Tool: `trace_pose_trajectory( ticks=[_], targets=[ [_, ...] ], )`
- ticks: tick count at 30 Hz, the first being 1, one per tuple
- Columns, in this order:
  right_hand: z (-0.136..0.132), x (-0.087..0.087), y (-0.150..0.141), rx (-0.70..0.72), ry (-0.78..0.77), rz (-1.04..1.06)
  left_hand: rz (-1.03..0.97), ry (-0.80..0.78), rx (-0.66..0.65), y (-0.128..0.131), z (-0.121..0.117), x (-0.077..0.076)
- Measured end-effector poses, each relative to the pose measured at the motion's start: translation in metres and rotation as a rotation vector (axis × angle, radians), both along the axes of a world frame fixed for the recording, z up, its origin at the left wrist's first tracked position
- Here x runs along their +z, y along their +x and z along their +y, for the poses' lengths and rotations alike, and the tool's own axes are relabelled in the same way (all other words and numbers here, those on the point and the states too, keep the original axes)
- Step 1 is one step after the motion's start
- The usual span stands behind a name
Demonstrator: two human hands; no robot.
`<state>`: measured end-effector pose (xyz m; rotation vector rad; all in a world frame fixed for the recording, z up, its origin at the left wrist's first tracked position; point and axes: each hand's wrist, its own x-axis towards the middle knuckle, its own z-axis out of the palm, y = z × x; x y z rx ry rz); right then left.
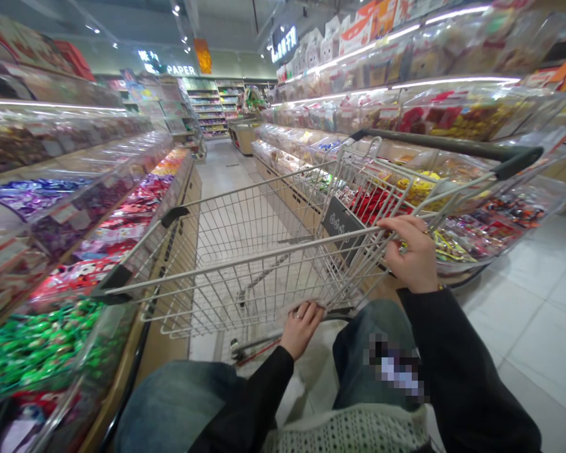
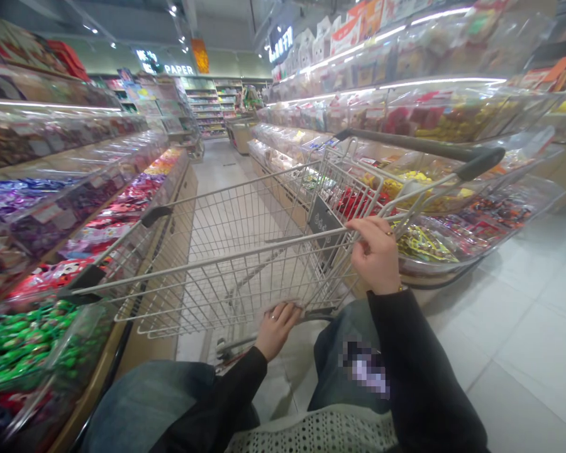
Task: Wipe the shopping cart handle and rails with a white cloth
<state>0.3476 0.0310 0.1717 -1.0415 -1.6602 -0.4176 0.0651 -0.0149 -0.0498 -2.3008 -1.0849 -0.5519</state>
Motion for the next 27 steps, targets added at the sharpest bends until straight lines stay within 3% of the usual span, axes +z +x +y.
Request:
trace_pose_trajectory(
  ticks=[3,5,7,12,14,16,21,23,25,27],
  targets=[
    [0.000,0.000,0.000,-0.024,-0.015,0.016,0.004,0.023,-0.020,-0.014,-0.001,-0.012],
    [0.000,-0.001,0.000,-0.023,0.003,0.026,-0.007,0.048,-0.032,-0.016,0.002,-0.007],
    [0.001,-0.002,0.000,-0.008,0.028,0.021,-0.079,0.134,-0.050,-0.016,0.007,0.013],
    [-0.001,-0.004,0.000,-0.014,0.044,0.010,-0.389,0.440,-0.080,-0.021,0.016,0.094],
    [-0.002,-0.005,0.000,-0.032,0.036,0.017,-0.407,0.426,-0.077,-0.024,0.015,0.107],
    [-0.002,-0.006,0.000,-0.046,0.032,0.023,-0.361,0.352,-0.072,-0.030,0.011,0.096],
    [-0.001,-0.006,-0.001,-0.038,0.060,0.020,-0.122,0.119,0.007,-0.056,-0.006,0.013],
    [-0.002,-0.005,-0.002,-0.038,0.059,0.010,-0.065,0.058,0.026,-0.066,-0.010,-0.012],
    [-0.003,-0.003,-0.003,-0.045,0.048,-0.001,-0.050,0.045,0.022,-0.072,-0.011,-0.021],
    [-0.005,-0.002,-0.004,-0.051,0.031,-0.009,-0.053,0.057,0.009,-0.075,-0.010,-0.013]
  ],
)
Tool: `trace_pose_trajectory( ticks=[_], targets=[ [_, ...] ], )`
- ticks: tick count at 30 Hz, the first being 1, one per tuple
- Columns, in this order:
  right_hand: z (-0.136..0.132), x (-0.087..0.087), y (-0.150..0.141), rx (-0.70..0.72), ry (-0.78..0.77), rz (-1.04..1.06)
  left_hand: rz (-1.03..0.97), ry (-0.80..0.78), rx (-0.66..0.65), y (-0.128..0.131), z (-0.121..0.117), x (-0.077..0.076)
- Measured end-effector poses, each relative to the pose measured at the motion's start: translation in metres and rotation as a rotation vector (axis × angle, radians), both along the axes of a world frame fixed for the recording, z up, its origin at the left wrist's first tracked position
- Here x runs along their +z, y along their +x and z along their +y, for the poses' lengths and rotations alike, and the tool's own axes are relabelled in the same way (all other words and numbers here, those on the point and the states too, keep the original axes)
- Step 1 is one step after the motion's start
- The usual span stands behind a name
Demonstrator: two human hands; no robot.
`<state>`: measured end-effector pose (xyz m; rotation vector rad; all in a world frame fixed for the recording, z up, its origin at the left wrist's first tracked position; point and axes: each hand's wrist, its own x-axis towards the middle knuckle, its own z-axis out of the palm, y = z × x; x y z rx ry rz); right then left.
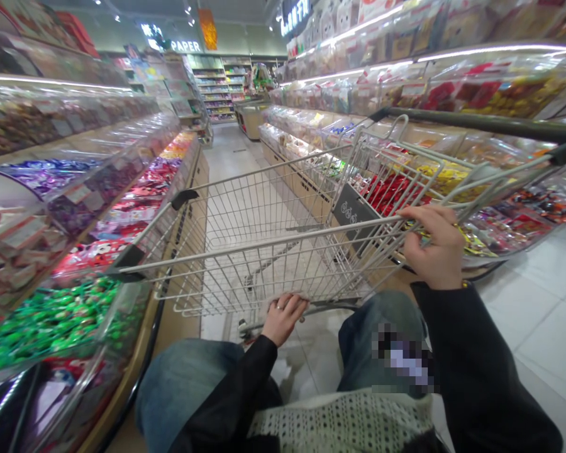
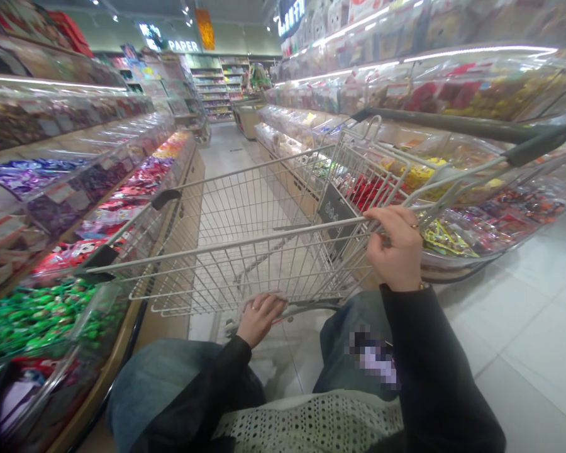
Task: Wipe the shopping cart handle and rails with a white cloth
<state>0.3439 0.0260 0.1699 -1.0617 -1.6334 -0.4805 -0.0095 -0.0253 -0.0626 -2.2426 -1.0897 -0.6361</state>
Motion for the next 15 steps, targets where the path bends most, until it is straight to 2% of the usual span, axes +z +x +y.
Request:
trace_pose_trajectory(
  ticks=[2,5,7,9,10,12,13,15],
  targets=[
    [-0.001,0.000,-0.001,-0.001,-0.008,0.005,-0.030,0.074,-0.049,-0.003,0.002,0.024],
    [-0.002,-0.001,-0.001,-0.022,-0.006,0.016,-0.164,0.292,-0.133,-0.015,0.004,0.080],
    [-0.002,-0.002,0.000,-0.040,0.021,0.016,-0.284,0.430,-0.102,-0.026,0.005,0.120],
    [-0.001,-0.004,0.001,-0.042,0.051,0.012,-0.365,0.504,-0.038,-0.037,0.006,0.147],
    [-0.001,-0.005,0.002,-0.036,0.064,0.008,-0.377,0.503,-0.017,-0.041,0.006,0.152],
    [-0.001,-0.006,0.003,-0.024,0.078,0.000,-0.357,0.437,-0.011,-0.047,0.004,0.145],
    [-0.001,-0.007,0.003,-0.022,0.082,-0.001,-0.334,0.386,-0.018,-0.050,0.002,0.133],
    [-0.001,-0.007,0.003,-0.023,0.083,-0.002,-0.292,0.295,-0.018,-0.054,-0.002,0.098]
  ],
)
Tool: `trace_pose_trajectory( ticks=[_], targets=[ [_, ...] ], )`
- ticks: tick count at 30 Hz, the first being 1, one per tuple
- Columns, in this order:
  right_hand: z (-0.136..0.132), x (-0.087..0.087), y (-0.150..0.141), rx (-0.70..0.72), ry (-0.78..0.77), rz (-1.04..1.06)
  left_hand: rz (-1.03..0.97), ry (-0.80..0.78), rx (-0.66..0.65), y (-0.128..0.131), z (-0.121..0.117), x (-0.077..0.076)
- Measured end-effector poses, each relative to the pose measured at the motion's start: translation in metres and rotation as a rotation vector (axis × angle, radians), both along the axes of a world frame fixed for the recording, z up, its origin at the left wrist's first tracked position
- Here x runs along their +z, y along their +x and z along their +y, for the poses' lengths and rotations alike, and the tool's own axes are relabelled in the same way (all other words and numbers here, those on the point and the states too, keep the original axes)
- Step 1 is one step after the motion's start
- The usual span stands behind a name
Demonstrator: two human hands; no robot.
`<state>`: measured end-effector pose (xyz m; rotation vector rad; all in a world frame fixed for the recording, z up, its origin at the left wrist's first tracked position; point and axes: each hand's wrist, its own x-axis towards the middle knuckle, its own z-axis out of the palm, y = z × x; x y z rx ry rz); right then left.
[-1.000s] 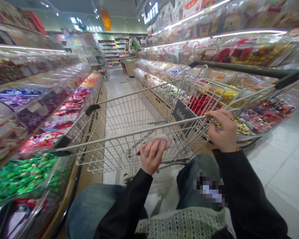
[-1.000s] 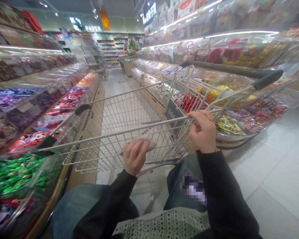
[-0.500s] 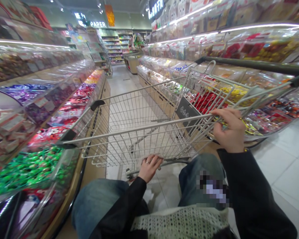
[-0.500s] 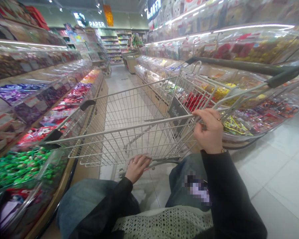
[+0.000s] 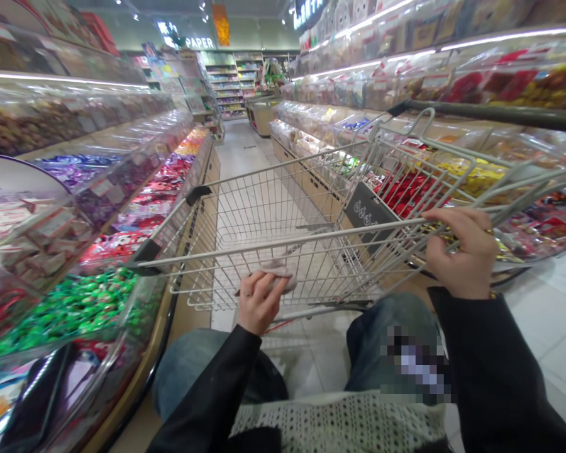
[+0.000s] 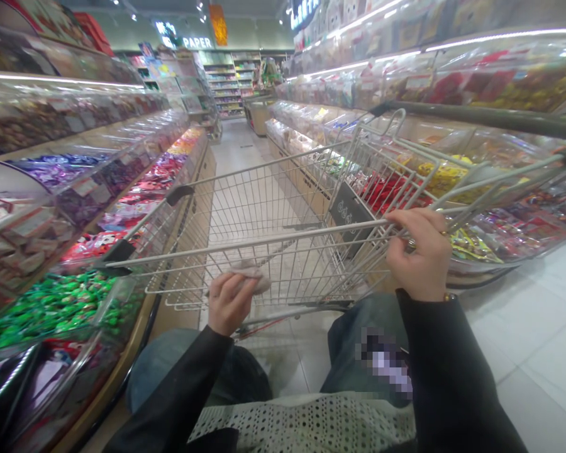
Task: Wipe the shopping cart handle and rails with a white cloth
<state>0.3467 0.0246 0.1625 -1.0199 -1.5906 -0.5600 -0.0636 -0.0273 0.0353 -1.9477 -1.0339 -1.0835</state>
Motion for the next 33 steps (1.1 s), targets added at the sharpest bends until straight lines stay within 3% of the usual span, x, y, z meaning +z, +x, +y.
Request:
trace_pose_trajectory(
  ticks=[4,6,8,11,17,19,20,22,28,33],
  targets=[
    [0.000,0.000,-0.002,0.005,-0.008,0.001,0.072,-0.133,0.034,-0.012,-0.010,-0.069],
    [0.001,0.000,-0.002,0.011,0.001,-0.008,0.088,-0.159,0.036,-0.018,-0.013,-0.088],
    [0.001,0.001,-0.002,0.008,0.002,-0.023,0.083,-0.147,0.032,-0.023,-0.014,-0.092],
    [0.000,0.001,0.001,0.002,-0.033,-0.048,0.062,-0.103,0.025,-0.033,-0.011,-0.072],
    [0.000,-0.003,0.004,-0.023,-0.006,-0.036,-0.096,0.213,0.089,-0.054,0.002,0.019],
    [0.001,-0.004,0.004,-0.034,0.004,-0.026,-0.110,0.240,0.112,-0.055,0.004,0.031],
    [0.002,-0.005,0.004,-0.036,0.008,-0.025,-0.104,0.229,0.118,-0.055,0.004,0.030],
    [0.003,-0.005,0.004,-0.034,0.016,-0.034,-0.070,0.159,0.126,-0.055,0.002,0.015],
    [0.004,-0.004,0.008,-0.028,-0.007,-0.077,-0.049,-0.090,0.186,-0.071,-0.012,-0.061],
    [0.004,-0.006,0.009,-0.055,-0.054,-0.039,-0.007,-0.158,0.214,-0.083,-0.022,-0.098]
  ],
)
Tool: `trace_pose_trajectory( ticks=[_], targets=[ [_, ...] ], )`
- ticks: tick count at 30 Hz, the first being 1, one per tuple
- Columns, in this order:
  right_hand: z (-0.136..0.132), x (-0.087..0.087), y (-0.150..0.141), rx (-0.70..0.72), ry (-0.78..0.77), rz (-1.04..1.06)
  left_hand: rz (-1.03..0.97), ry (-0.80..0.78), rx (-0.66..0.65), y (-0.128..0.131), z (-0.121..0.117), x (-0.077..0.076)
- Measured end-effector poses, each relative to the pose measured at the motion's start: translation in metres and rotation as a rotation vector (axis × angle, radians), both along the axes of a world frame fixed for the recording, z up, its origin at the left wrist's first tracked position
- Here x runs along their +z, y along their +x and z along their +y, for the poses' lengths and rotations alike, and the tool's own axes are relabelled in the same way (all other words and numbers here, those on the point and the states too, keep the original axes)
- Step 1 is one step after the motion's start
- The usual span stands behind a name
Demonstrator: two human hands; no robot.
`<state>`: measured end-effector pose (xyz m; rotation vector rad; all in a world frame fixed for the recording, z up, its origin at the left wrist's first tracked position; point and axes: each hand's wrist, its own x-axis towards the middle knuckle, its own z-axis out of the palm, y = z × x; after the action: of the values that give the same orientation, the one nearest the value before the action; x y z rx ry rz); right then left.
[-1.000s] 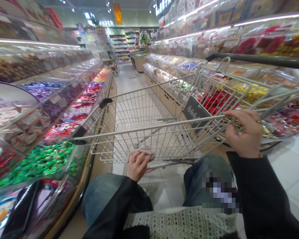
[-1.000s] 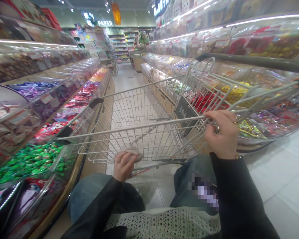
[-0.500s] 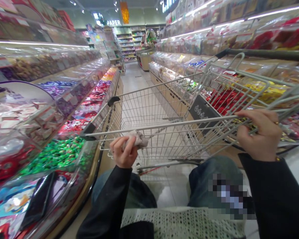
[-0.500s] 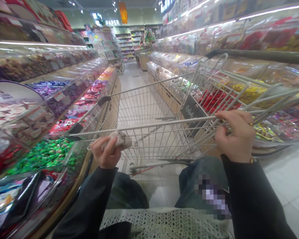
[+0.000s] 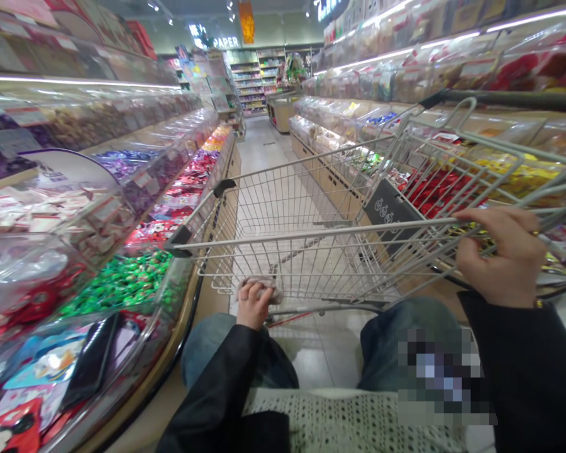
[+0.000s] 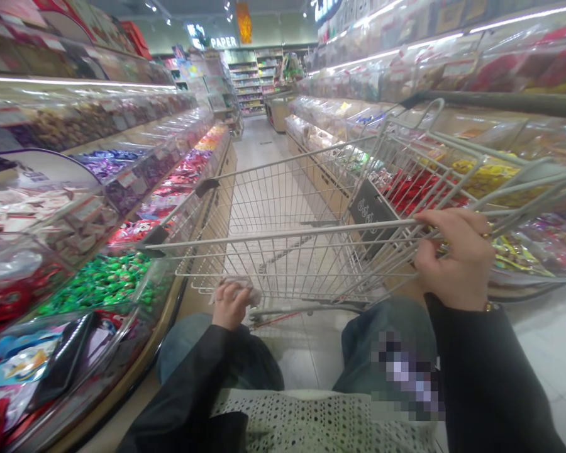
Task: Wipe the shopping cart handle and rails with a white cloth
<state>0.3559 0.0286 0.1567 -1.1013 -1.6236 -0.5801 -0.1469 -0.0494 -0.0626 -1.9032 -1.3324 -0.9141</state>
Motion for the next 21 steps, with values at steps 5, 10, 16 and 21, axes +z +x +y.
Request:
trace_pose_trajectory(
  ticks=[5,10,16,21],
  targets=[
    [0.000,0.001,-0.001,0.036,0.026,-0.016,-0.027,0.027,0.019,-0.007,-0.003,-0.005],
    [0.001,-0.002,-0.001,0.034,0.054,-0.003,-0.145,0.148,0.078,-0.032,0.010,0.046],
    [0.003,-0.005,0.001,0.008,0.062,0.008,-0.232,0.168,0.086,-0.051,0.018,0.071],
    [0.001,-0.003,0.004,0.023,0.000,-0.029,-0.260,0.022,0.106,-0.023,-0.006,0.016]
  ],
)
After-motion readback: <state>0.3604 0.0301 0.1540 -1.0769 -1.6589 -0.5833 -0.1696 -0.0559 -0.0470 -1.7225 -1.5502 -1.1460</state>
